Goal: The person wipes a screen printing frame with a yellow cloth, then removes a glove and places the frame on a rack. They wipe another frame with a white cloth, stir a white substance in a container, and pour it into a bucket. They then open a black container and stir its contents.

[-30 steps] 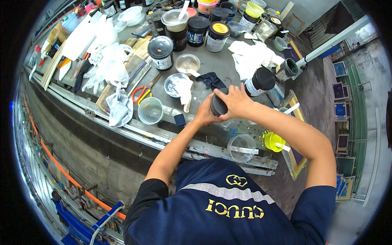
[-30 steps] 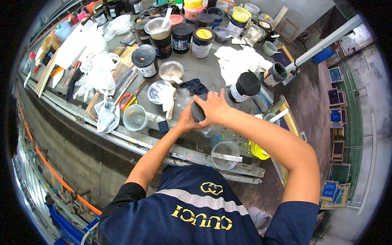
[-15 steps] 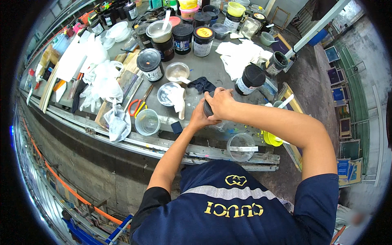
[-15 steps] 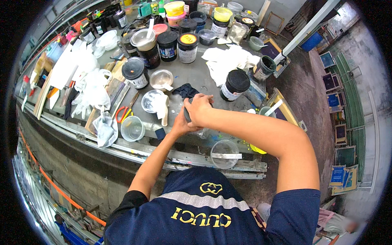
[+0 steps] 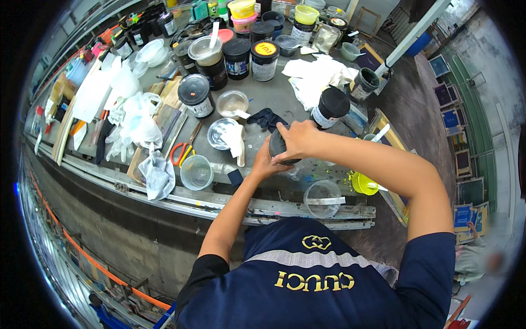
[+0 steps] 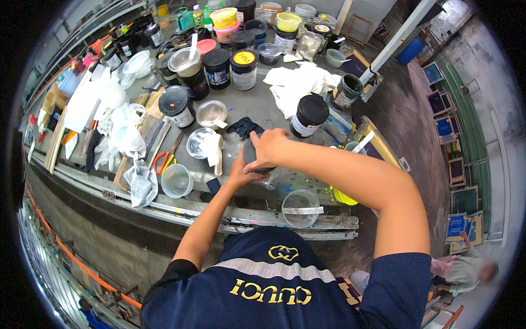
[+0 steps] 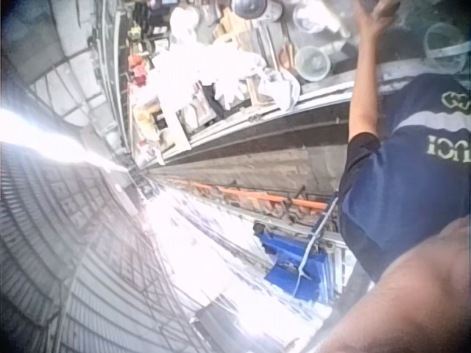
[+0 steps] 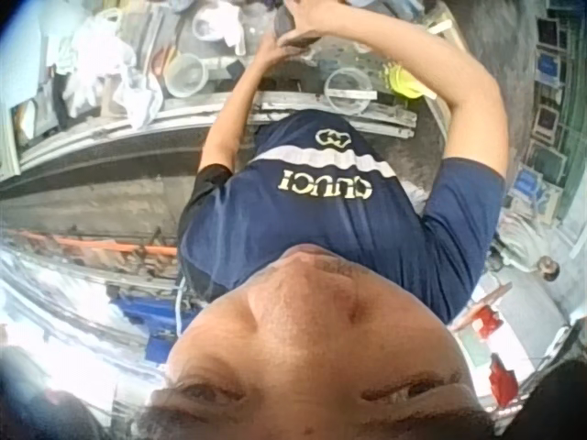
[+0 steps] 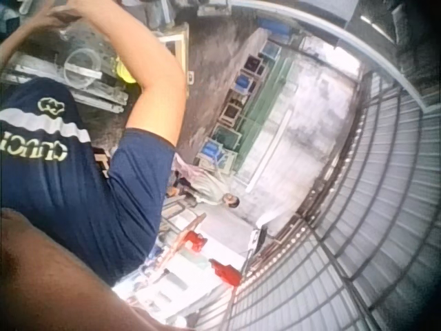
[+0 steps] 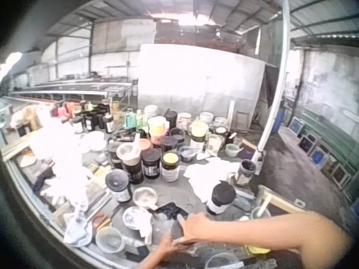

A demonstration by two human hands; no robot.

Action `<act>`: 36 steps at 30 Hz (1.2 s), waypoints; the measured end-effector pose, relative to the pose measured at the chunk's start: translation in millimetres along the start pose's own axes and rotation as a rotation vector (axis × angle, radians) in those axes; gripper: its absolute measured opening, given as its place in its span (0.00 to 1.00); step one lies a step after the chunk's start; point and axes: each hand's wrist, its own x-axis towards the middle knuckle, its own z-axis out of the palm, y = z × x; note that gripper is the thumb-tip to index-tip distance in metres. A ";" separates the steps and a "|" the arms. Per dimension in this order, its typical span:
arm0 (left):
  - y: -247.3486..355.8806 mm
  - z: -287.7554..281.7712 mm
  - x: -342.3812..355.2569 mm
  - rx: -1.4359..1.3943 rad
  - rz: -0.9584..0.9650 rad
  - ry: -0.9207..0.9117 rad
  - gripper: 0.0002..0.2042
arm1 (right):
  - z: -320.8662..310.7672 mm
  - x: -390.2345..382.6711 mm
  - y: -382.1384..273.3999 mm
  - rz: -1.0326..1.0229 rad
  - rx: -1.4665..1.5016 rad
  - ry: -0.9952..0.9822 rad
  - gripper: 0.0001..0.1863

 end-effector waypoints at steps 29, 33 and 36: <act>-17.7 8.0 6.4 0.092 0.100 0.016 0.63 | 28.7 8.9 25.9 -0.632 -0.371 0.377 0.50; -21.4 9.0 3.5 0.157 0.114 0.032 0.62 | 49.5 9.8 42.9 -0.764 -0.378 0.657 0.51; -23.6 -0.6 -1.6 0.019 0.057 0.028 0.62 | -13.2 -16.8 8.7 -0.313 -0.159 0.150 0.57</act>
